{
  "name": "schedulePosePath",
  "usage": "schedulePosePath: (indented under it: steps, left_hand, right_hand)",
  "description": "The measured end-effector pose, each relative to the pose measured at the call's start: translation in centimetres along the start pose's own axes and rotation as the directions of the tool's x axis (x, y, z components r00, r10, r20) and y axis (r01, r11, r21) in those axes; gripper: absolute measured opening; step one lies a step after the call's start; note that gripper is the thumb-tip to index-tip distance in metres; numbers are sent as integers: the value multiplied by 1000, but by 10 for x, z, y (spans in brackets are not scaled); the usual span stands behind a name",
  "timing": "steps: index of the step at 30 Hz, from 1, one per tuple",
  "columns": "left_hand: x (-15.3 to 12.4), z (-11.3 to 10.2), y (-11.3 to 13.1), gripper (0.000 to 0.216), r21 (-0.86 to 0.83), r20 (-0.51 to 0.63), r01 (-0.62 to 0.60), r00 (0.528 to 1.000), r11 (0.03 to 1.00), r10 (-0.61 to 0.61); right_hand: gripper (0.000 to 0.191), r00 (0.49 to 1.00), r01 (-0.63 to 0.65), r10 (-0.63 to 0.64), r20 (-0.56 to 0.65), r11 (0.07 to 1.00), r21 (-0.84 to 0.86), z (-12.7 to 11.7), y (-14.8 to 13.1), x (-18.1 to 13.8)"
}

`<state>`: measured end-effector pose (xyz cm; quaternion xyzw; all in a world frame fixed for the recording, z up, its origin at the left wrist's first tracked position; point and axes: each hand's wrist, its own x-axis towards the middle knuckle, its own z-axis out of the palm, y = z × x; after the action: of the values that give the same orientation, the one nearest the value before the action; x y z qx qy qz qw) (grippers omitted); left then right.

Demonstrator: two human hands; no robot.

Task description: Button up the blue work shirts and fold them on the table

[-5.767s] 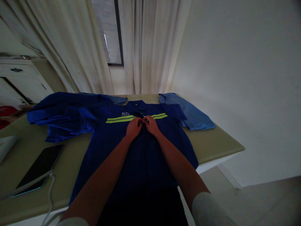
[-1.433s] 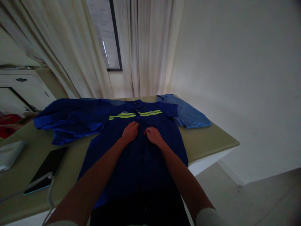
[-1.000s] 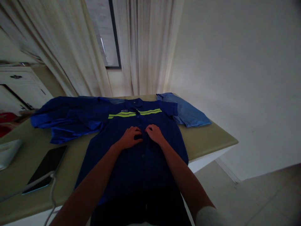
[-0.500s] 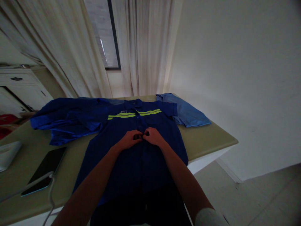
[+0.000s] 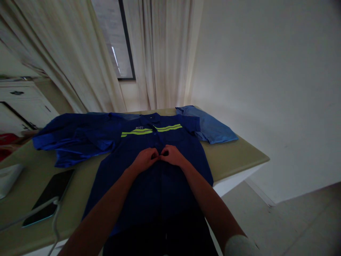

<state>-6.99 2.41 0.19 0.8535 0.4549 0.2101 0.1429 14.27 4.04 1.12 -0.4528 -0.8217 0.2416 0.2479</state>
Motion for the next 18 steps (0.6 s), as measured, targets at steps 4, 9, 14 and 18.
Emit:
schedulePosePath:
  steps: [4,9,14,18]
  left_hand:
    - [3,0,5,10,-43,-5,78,997,996,-78]
    - [22,-1,20,7,75,23,268,962,960,-271]
    - [31,12,30,8,51,-102,385,920,922,-379]
    - [23,22,23,10,-118,-161,246,951,962,-263]
  right_hand:
    - [9,1000,-2,2,-14,1000,-15,2,2,0]
    - [11,998,-71,70,-6,996,-61,-1,10,11]
    - [13,978,-202,209,29,967,-155,-7,7,25]
    - [15,960,-274,259,-109,949,-153,4,3,17]
